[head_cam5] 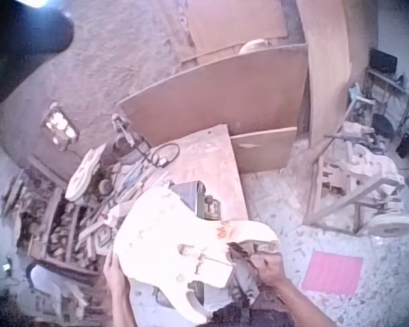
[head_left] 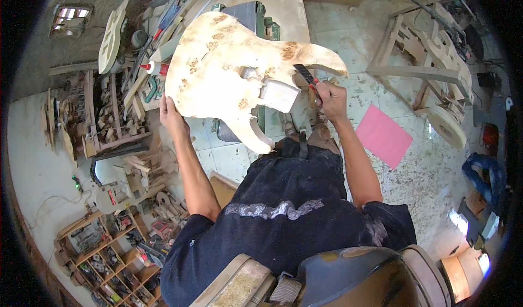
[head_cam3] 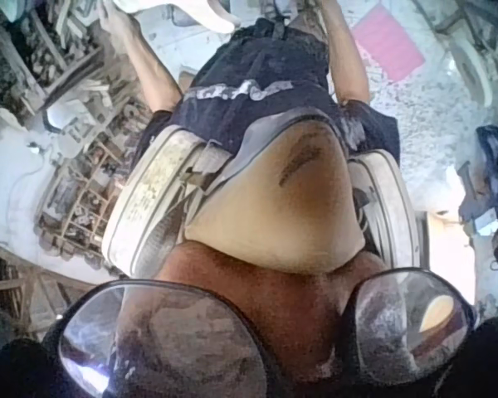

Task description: The person uses a utility knife to trim and peel away a thin layer of wood veneer from the surface of a wooden guitar body while holding it over a workbench.

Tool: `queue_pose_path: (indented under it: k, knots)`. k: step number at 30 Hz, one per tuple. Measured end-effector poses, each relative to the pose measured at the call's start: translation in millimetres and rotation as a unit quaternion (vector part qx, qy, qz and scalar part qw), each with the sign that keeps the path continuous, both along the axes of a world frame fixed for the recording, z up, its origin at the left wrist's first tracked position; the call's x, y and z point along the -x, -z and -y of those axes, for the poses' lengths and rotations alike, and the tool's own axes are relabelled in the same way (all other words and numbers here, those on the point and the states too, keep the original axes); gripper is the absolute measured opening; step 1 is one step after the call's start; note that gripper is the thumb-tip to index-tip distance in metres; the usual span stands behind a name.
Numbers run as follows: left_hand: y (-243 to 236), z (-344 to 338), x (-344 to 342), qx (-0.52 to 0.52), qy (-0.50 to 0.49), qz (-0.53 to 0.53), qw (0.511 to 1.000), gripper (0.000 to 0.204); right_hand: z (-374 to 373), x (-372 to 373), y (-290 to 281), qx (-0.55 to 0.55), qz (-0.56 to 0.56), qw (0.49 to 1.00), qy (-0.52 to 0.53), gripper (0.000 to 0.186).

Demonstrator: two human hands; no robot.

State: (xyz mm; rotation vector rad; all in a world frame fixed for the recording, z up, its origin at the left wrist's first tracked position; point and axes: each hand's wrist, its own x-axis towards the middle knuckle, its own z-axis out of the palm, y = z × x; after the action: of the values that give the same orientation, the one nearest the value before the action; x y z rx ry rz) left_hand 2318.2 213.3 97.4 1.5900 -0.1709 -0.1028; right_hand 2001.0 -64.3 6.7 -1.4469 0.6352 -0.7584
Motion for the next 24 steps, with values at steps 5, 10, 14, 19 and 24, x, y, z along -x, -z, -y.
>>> queue_pose_path:
  k: [5, 10, 14, 19, 24]
  knots:
    - [-5, 5, 2, -0.034, 0.003, 0.011, 0.999, 0.045, -7, -13, 15, -0.067, -0.013, 0.997, -0.030, 0.049]
    - [-4, 0, -1, -0.032, 0.013, 0.009, 0.999, 0.046, -5, -12, -2, -0.134, -0.021, 0.987, -0.085, 0.052]
    - [-7, 2, 4, -0.035, 0.006, 0.001, 0.999, 0.046, 4, 4, -7, -0.166, -0.062, 0.980, -0.085, 0.049]
    - [1, -3, -1, -0.012, 0.004, -0.020, 1.000, 0.045, 16, 14, -16, -0.043, -0.075, 0.996, -0.028, 0.045]
    - [7, -1, -8, -0.001, 0.002, 0.009, 1.000, 0.045, 7, 8, -31, -0.042, -0.081, 0.993, -0.072, 0.050]
